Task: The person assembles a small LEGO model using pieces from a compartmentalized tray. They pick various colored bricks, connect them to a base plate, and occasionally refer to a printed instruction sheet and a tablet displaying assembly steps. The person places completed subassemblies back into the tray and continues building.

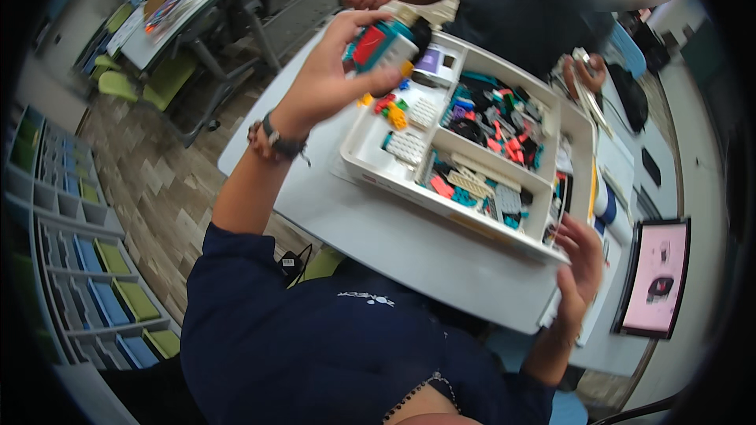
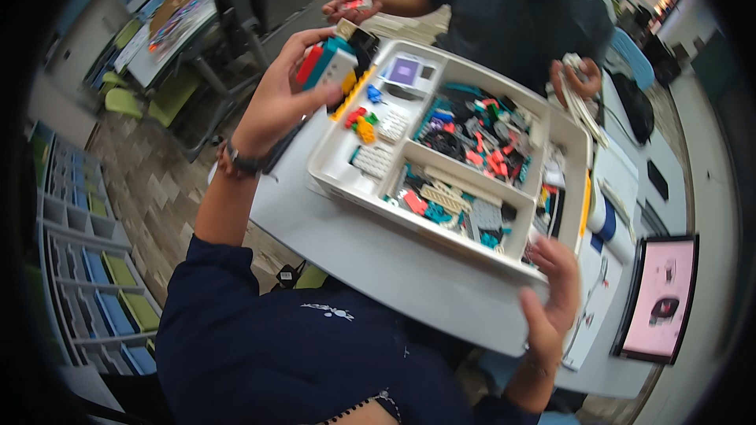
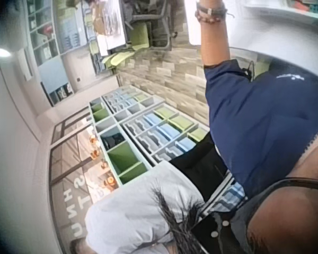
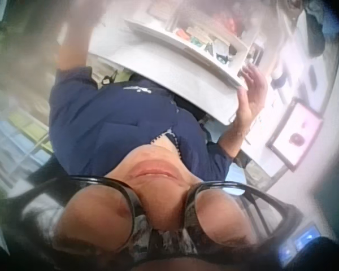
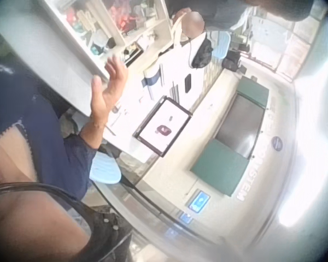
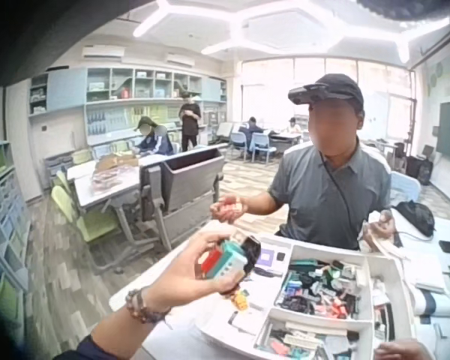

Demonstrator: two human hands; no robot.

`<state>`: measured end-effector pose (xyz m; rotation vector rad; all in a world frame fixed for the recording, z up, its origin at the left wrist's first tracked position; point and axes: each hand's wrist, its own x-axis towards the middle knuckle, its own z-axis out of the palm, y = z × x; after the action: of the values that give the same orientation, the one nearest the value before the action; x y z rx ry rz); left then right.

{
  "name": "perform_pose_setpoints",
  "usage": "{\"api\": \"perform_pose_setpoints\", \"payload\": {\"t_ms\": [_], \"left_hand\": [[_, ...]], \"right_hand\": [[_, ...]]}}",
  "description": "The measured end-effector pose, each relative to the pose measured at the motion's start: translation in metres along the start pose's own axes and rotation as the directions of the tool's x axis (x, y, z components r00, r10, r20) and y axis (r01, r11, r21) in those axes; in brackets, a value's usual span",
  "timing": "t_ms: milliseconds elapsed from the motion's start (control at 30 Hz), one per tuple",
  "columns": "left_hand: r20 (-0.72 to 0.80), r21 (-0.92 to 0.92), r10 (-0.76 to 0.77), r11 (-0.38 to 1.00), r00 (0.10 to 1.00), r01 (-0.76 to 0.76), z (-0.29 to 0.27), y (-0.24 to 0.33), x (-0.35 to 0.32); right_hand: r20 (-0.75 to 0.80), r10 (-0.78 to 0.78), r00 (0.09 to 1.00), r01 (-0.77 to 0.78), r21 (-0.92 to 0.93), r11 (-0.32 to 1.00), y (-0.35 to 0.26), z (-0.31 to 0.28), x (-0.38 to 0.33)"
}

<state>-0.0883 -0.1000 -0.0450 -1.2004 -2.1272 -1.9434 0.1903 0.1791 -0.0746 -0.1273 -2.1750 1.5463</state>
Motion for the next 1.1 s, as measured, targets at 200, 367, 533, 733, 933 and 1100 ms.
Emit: {"api": "perform_pose_setpoints", "payload": {"t_ms": [200,367,533,733,933,1100], "left_hand": [[0.382,-0.15,0.312,0.95,0.87,-0.275,0.099,0.053,-0.034],[0.38,0.043,0.48,0.845,0.79,-0.534,0.136,0.059,-0.037],[0.487,0.289,0.488,0.692,0.724,-0.661,0.138,0.067,-0.041],[0.621,0.166,0.455,0.72,0.638,-0.674,0.153,0.06,-0.035],[0.485,0.105,0.573,0.712,0.661,-0.694,0.161,0.051,-0.041],[0.432,0.06,0.607,0.718,0.666,-0.693,0.161,0.044,-0.043]], "right_hand": [[0.152,0.02,0.988,-0.128,0.747,0.653,-0.02,0.091,0.038],[-0.075,-0.01,0.997,0.061,0.714,0.698,0.014,0.084,0.012],[-0.096,-0.056,0.994,0.098,0.527,0.844,0.032,0.057,0.002],[-0.058,-0.044,0.997,0.068,0.517,0.853,0.027,0.048,0.0],[-0.142,-0.047,0.989,0.12,0.564,0.817,0.022,0.06,-0.004],[-0.235,-0.097,0.967,0.209,0.519,0.828,0.024,0.068,-0.004]]}}
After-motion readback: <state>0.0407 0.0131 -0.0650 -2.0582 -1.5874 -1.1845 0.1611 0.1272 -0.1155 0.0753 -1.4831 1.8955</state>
